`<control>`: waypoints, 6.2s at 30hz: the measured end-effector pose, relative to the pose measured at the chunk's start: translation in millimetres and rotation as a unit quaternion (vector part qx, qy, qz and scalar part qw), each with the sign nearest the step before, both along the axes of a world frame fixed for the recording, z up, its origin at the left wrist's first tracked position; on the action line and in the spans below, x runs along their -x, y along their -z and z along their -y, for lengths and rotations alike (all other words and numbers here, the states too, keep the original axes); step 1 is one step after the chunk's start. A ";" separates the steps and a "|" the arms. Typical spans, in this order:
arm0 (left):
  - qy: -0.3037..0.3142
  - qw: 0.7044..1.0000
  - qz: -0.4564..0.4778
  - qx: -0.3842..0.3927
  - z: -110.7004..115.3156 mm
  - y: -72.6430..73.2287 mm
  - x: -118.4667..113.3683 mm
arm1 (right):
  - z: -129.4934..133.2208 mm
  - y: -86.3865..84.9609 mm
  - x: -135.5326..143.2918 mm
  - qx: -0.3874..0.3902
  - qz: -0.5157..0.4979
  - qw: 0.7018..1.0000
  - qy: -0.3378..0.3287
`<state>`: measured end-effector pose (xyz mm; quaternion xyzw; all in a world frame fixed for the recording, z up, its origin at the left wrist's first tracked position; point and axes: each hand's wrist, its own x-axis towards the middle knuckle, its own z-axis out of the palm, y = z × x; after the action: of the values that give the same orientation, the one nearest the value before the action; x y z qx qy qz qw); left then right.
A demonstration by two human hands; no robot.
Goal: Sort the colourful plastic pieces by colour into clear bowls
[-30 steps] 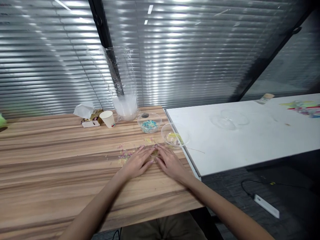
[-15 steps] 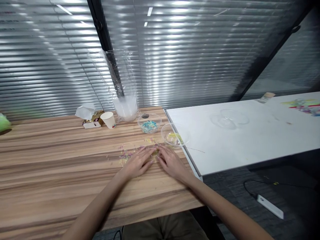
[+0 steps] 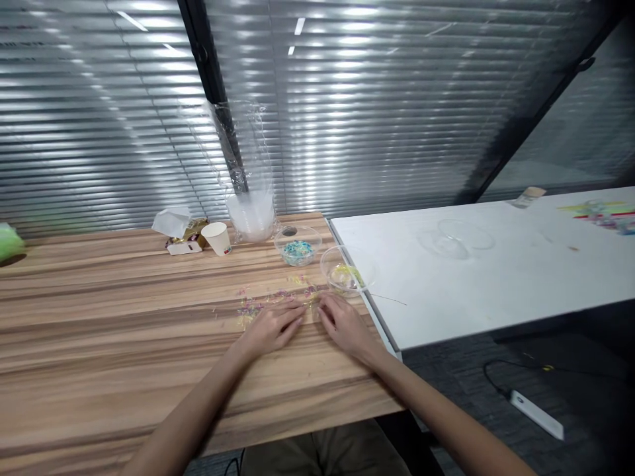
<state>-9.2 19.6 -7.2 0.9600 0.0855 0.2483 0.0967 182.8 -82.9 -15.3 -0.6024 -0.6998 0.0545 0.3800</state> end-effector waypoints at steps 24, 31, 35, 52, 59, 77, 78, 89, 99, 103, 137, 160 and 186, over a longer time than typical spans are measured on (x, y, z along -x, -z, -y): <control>0.005 0.999 -0.041 0.003 -0.4 -2.8 -4.1 | -0.9 4.0 0.7 0.010 0.024 0.999 -0.025; 0.016 0.998 -0.066 -0.005 -3.6 1.8 -2.8 | -1.3 4.8 0.3 0.002 0.031 0.998 -0.047; 0.015 0.998 -0.069 -0.001 -3.1 0.6 -2.6 | -1.5 5.2 0.1 -0.001 0.033 0.998 -0.058; 0.021 0.997 -0.071 -0.010 -1.7 -2.4 -3.0 | -1.1 2.5 -0.7 0.002 0.047 0.997 -0.059; 0.020 0.997 -0.075 0.000 -1.9 -3.1 -3.0 | -1.1 3.8 -1.9 0.003 0.046 0.997 -0.069; 0.008 0.998 -0.069 -0.004 -2.8 -2.2 -4.1 | -1.4 3.1 -3.3 0.005 0.051 0.996 -0.069; 0.009 0.998 -0.069 -0.005 -2.9 -2.0 -4.0 | -1.3 3.0 -3.3 0.005 0.050 0.996 -0.069; 0.001 0.997 -0.077 -0.005 -3.2 0.0 -3.5 | -1.5 3.3 -3.2 0.002 0.043 0.996 -0.072; 0.003 0.997 -0.082 0.004 -2.9 0.0 -3.9 | -1.8 3.8 -3.5 0.008 0.044 0.997 -0.070; 0.006 0.997 -0.075 0.007 -2.3 -1.4 -4.3 | -1.4 1.6 -3.5 0.010 0.045 0.996 -0.070; 0.006 0.996 -0.084 0.014 -4.3 2.5 -4.2 | -0.9 0.6 -5.2 0.018 0.026 0.996 -0.077; 0.004 0.997 -0.073 0.016 -4.7 3.5 -3.8 | -1.3 3.2 -6.9 0.016 0.032 0.996 -0.083; 0.027 0.998 0.044 -0.018 -5.4 11.5 -1.4 | 0.3 6.6 -7.1 0.027 0.008 0.996 -0.089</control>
<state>-7.8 25.0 -18.7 0.9517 0.0505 0.2892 0.0894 189.9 -83.2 -21.9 -0.5483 -0.7519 0.1026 0.3515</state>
